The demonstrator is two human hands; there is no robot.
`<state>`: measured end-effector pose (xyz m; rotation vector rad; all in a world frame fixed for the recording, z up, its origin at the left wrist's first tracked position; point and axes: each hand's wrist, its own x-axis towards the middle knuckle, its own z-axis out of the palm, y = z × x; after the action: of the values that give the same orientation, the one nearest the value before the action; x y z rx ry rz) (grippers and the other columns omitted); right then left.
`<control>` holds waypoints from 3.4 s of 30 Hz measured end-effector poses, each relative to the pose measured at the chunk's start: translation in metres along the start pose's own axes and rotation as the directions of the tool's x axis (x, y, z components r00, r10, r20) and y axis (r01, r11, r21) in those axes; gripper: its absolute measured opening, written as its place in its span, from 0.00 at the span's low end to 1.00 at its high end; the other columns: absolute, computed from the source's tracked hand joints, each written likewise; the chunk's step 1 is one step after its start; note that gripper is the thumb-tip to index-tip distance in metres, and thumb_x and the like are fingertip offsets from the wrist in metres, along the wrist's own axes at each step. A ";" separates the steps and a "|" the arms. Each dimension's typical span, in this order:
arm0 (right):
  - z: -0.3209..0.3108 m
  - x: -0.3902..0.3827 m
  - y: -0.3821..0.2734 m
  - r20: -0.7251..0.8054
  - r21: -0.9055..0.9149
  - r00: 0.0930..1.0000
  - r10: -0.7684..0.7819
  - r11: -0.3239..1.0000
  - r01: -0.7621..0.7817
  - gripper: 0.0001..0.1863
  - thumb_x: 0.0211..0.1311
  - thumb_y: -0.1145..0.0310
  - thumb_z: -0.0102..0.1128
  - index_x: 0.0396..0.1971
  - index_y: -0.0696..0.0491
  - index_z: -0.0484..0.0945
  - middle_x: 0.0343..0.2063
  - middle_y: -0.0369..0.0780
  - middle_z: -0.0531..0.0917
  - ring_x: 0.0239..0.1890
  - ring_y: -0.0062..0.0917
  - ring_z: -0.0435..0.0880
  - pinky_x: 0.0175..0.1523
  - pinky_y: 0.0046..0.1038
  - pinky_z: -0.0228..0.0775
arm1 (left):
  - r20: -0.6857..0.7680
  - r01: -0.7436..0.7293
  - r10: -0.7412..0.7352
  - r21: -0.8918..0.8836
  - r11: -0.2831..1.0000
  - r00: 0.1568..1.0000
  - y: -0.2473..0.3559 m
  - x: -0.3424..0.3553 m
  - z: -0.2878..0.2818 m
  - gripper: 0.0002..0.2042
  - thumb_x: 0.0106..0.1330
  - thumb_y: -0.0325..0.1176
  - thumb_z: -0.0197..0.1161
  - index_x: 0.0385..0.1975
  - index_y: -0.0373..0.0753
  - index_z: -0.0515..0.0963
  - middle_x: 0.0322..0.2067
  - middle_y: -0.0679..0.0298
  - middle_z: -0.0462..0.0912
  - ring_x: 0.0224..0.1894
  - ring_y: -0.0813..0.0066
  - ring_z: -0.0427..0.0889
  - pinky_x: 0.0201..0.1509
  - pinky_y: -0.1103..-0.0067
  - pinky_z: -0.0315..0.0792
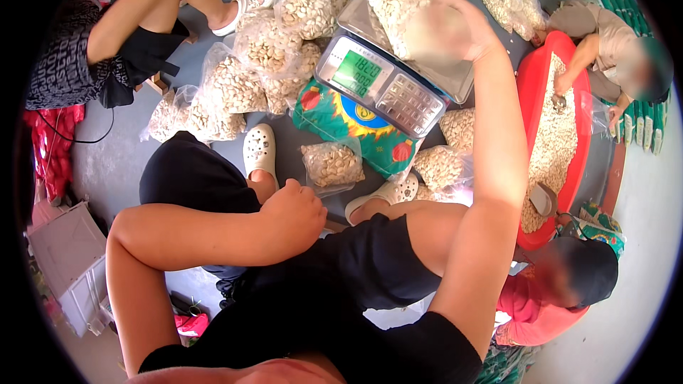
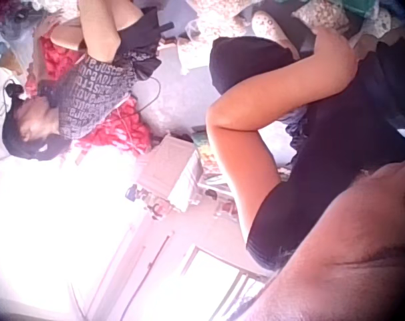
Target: The person scoops grains from a large red basin into small plastic bags using a scoop. They place each filled bag onto a digital scale to measure the weight, then set the weighed bags aside. The process is repeated continuously.
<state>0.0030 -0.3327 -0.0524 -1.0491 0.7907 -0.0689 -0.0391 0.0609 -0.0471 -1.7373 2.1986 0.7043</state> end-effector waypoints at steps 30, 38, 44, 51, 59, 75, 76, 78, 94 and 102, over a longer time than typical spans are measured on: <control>0.065 -0.058 0.238 0.649 -0.761 0.698 0.303 0.252 0.598 0.16 0.57 0.58 0.50 0.27 0.55 0.80 0.28 0.49 0.81 0.32 0.40 0.81 0.38 0.40 0.70 | 0.032 -0.073 0.074 -0.013 0.997 0.997 0.004 0.005 -0.015 0.10 0.58 0.36 0.57 0.33 0.38 0.79 0.31 0.66 0.79 0.38 0.70 0.76 0.39 0.72 0.64; 0.033 -0.053 0.035 0.343 -0.904 0.920 -0.189 -0.330 0.270 0.10 0.54 0.65 0.53 0.27 0.53 0.82 0.25 0.45 0.82 0.33 0.41 0.82 0.40 0.41 0.73 | 0.004 -0.049 0.049 0.022 0.999 0.999 0.006 0.005 -0.007 0.10 0.58 0.37 0.57 0.32 0.38 0.78 0.30 0.67 0.78 0.37 0.70 0.76 0.39 0.71 0.64; -0.007 0.028 0.030 0.200 -0.922 0.870 -0.450 -0.386 0.012 0.11 0.55 0.66 0.54 0.33 0.52 0.83 0.38 0.45 0.83 0.43 0.40 0.82 0.46 0.41 0.74 | 0.049 -0.055 0.053 0.034 0.998 0.997 0.005 0.014 -0.004 0.12 0.57 0.42 0.59 0.32 0.39 0.79 0.30 0.67 0.79 0.37 0.69 0.76 0.38 0.71 0.64; -0.016 0.071 0.038 0.101 -0.963 0.866 -0.490 -0.265 -0.037 0.15 0.50 0.64 0.63 0.39 0.51 0.82 0.38 0.48 0.82 0.43 0.41 0.81 0.48 0.39 0.72 | 0.064 0.002 0.000 -0.037 0.999 0.998 0.002 0.015 -0.008 0.13 0.56 0.43 0.61 0.33 0.40 0.79 0.31 0.67 0.80 0.37 0.70 0.77 0.38 0.72 0.64; -0.010 0.019 -0.009 -0.092 -0.983 0.948 -0.303 0.181 -0.038 0.14 0.54 0.67 0.62 0.41 0.53 0.81 0.27 0.43 0.84 0.22 0.29 0.83 0.29 0.29 0.76 | 0.036 -0.001 0.001 -0.007 1.000 0.999 0.001 0.011 0.000 0.11 0.57 0.39 0.58 0.33 0.40 0.79 0.31 0.67 0.79 0.37 0.70 0.77 0.38 0.71 0.64; 0.086 -0.070 0.127 0.514 -0.796 0.754 0.410 -0.100 0.597 0.11 0.54 0.66 0.62 0.39 0.47 0.82 0.34 0.41 0.84 0.40 0.36 0.82 0.46 0.34 0.73 | 0.086 -0.042 0.045 -0.038 0.998 0.995 -0.003 0.003 -0.019 0.10 0.58 0.36 0.58 0.35 0.39 0.79 0.32 0.67 0.79 0.38 0.71 0.77 0.38 0.73 0.64; 0.081 -0.069 0.109 0.510 -0.811 0.783 0.356 -0.106 0.576 0.11 0.55 0.67 0.61 0.38 0.48 0.82 0.33 0.40 0.84 0.37 0.34 0.83 0.42 0.33 0.74 | 0.067 -0.042 0.044 -0.030 0.999 0.997 -0.002 0.003 -0.017 0.10 0.58 0.36 0.58 0.35 0.39 0.79 0.32 0.67 0.79 0.38 0.71 0.77 0.38 0.73 0.64; 0.070 -0.061 0.072 0.395 -0.909 0.870 0.294 -0.012 0.417 0.09 0.56 0.68 0.60 0.37 0.50 0.82 0.30 0.38 0.84 0.30 0.28 0.83 0.33 0.30 0.75 | 0.037 -0.028 0.029 -0.016 0.999 0.999 -0.002 0.002 -0.010 0.10 0.58 0.36 0.58 0.35 0.39 0.79 0.31 0.68 0.79 0.38 0.71 0.77 0.38 0.73 0.64; -0.013 0.035 0.031 0.165 -0.941 0.913 -0.374 -0.338 0.032 0.13 0.56 0.58 0.59 0.36 0.50 0.83 0.37 0.46 0.83 0.41 0.40 0.82 0.47 0.39 0.73 | 0.059 -0.044 0.042 0.026 0.999 0.997 0.005 0.013 -0.005 0.13 0.59 0.40 0.57 0.34 0.38 0.79 0.32 0.66 0.80 0.38 0.69 0.77 0.39 0.71 0.64; -0.016 0.071 0.039 0.136 -0.951 0.891 -0.433 -0.310 -0.006 0.15 0.47 0.68 0.64 0.38 0.55 0.81 0.35 0.50 0.82 0.40 0.43 0.81 0.46 0.38 0.73 | 0.102 -0.050 0.048 0.025 0.998 0.994 0.001 0.019 -0.009 0.14 0.59 0.43 0.58 0.33 0.39 0.78 0.32 0.67 0.79 0.37 0.70 0.77 0.37 0.73 0.64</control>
<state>0.0325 -0.3535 -0.1260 -3.0135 0.7918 0.1720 -0.0440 0.0401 -0.0480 -1.6029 2.1786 0.7525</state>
